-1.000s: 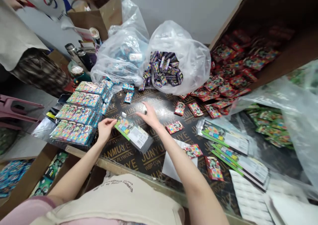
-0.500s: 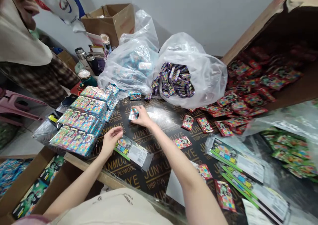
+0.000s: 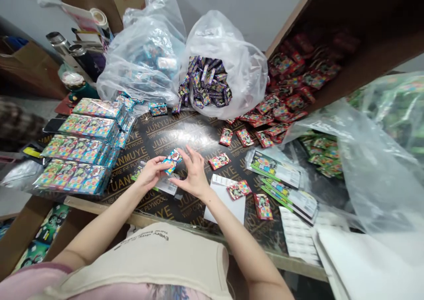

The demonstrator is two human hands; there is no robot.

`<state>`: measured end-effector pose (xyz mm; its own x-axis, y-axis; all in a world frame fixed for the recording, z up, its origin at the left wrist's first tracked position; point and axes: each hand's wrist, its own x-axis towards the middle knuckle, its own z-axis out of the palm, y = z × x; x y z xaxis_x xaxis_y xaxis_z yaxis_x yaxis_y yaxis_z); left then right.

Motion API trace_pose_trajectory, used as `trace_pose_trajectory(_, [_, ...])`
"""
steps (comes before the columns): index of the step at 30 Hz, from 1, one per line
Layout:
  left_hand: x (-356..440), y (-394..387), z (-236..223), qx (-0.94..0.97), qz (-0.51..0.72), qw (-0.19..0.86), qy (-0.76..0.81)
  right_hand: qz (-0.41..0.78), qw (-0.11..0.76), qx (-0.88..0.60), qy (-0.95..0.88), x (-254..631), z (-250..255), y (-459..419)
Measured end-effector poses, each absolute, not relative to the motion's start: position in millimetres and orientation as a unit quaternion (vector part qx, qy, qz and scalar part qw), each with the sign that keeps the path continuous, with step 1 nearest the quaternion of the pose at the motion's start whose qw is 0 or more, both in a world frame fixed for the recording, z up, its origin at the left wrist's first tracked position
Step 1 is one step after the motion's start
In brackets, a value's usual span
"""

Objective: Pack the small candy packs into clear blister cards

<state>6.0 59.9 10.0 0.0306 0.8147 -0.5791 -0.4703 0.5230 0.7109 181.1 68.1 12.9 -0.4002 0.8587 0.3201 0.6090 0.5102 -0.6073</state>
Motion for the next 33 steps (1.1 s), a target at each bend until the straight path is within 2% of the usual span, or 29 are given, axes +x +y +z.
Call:
trace_pose_trajectory(4, [5, 49, 10, 0.34, 0.42, 0.656, 0.527, 0.148, 0.36, -0.487, -0.782, 181, 10, 51])
trace_pose_trajectory(6, [-5, 44, 8, 0.538, 0.358, 0.562, 0.517, 0.132, 0.377, -0.507, -0.763, 193, 9, 47])
trace_pose_trajectory(8, [-17, 41, 2, 0.728, 0.236, 0.437, 0.473, 0.125, 0.37, -0.521, -0.759, 208, 6, 42])
trace_pose_trajectory(10, [-24, 38, -5, 0.835, 0.106, 0.337, 0.422, 0.13, 0.344, -0.521, -0.77, 221, 0, 35])
trace_pose_trajectory(12, [-24, 37, -13, 0.871, 0.043, 0.28, 0.4, 0.138, 0.314, -0.514, -0.786, 227, -7, 27])
trace_pose_trajectory(16, [-14, 42, -17, 0.872, 0.081, 0.246, 0.417, 0.152, 0.281, -0.511, -0.798, 226, -14, 13])
trace_pose_trajectory(21, [-8, 49, -10, 0.863, 0.151, 0.265, 0.402, 0.251, 0.271, -0.452, -0.812, 226, -14, 16])
trace_pose_trajectory(24, [-8, 49, -10, 0.866, 0.16, 0.267, 0.392, 0.265, 0.254, -0.423, -0.828, 229, -14, 24])
trace_pose_trajectory(29, [-11, 52, -12, 0.835, 0.196, 0.261, 0.443, 0.225, 0.316, -0.497, -0.776, 224, -15, 27])
trace_pose_trajectory(33, [-11, 58, -15, 0.83, 0.203, 0.254, 0.454, 0.253, 0.313, -0.488, -0.774, 219, -12, 36])
